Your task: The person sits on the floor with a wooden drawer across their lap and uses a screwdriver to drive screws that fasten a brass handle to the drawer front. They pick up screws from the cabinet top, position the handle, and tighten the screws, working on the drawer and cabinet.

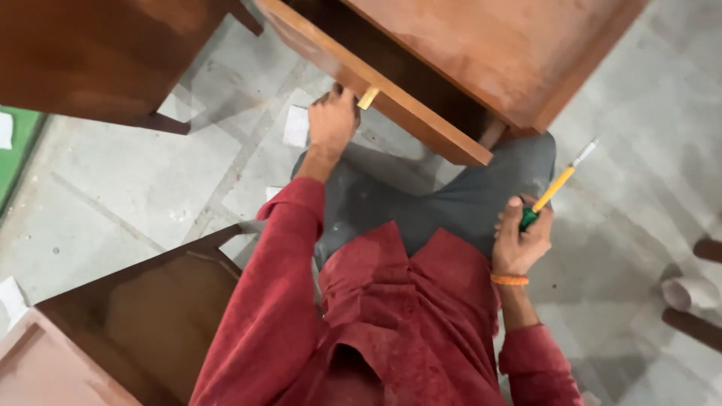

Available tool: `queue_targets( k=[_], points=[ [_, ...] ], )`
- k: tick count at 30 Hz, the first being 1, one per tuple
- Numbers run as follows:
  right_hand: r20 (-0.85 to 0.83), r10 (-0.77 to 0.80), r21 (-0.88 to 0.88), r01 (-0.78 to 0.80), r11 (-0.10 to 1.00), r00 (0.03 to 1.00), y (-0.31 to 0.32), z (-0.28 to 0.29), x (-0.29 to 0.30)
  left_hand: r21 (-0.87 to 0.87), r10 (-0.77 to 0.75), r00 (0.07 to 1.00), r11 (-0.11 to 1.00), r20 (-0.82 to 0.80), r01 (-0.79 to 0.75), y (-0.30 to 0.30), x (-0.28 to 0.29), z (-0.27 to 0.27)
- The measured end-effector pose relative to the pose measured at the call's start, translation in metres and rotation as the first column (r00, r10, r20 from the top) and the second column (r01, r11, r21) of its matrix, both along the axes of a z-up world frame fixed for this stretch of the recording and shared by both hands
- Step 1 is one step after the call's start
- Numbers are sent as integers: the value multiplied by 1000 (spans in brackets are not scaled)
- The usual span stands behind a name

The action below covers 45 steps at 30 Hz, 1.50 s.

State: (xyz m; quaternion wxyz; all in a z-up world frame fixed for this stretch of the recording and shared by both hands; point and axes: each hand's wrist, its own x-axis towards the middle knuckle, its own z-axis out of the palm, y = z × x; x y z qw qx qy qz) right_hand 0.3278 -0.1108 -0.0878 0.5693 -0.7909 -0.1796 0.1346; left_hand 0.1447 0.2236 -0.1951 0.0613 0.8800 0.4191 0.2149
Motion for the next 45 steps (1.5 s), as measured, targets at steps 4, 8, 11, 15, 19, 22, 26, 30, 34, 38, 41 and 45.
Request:
queue_targets(
  k=[4, 8, 11, 15, 19, 22, 26, 30, 34, 38, 41, 45],
  points=[
    [61, 16, -14, -16, 1000, 998, 1, 2, 9, -90, 128, 984, 989, 121, -117, -50, 19, 61],
    [30, 37, -27, -36, 999, 999, 4, 1, 16, -245, 157, 984, 961, 86, -131, -83, 29, 28],
    [1, 28, -32, -28, 999, 1000, 5, 4, 22, -505, 407, 861, 836, 305, -216, -107, 35, 28],
    [57, 8, -54, -5, 999, 998, 3, -5, 34, -233, 245, 773, 964, 585, -130, -127, 50, 85],
    [3, 32, -8, -32, 999, 999, -1, -8, 32, -175, 106, 827, 985, 552, -10, -114, 50, 102],
    [7, 32, -3, -32, 999, 999, 7, -7, 34, -151, 40, 831, 987, 555, 53, -93, 57, 104],
    [69, 57, -35, -55, 998, 996, 7, -3, 33, -158, 23, 849, 985, 528, 72, -91, 65, 112],
    [44, 80, -2, -80, 997, 996, 8, -2, 26, -180, -1, 836, 976, 549, 119, -82, 68, 114],
    [57, 95, -3, -95, 996, 994, 17, -3, 17, -154, -42, 854, 978, 518, 142, -69, 61, 121],
    [37, 120, 16, -121, 993, 992, 17, 7, 8, -150, 37, 917, 988, 398, 25, -77, 49, 103],
    [1, 55, -20, -55, 998, 998, 18, 4, 10, 165, -115, 914, 985, 388, 54, -80, 46, 73],
    [24, 52, -19, -52, 998, 998, 16, 7, 6, -425, 368, 686, 900, 627, -95, -75, 56, 34]
  ],
)
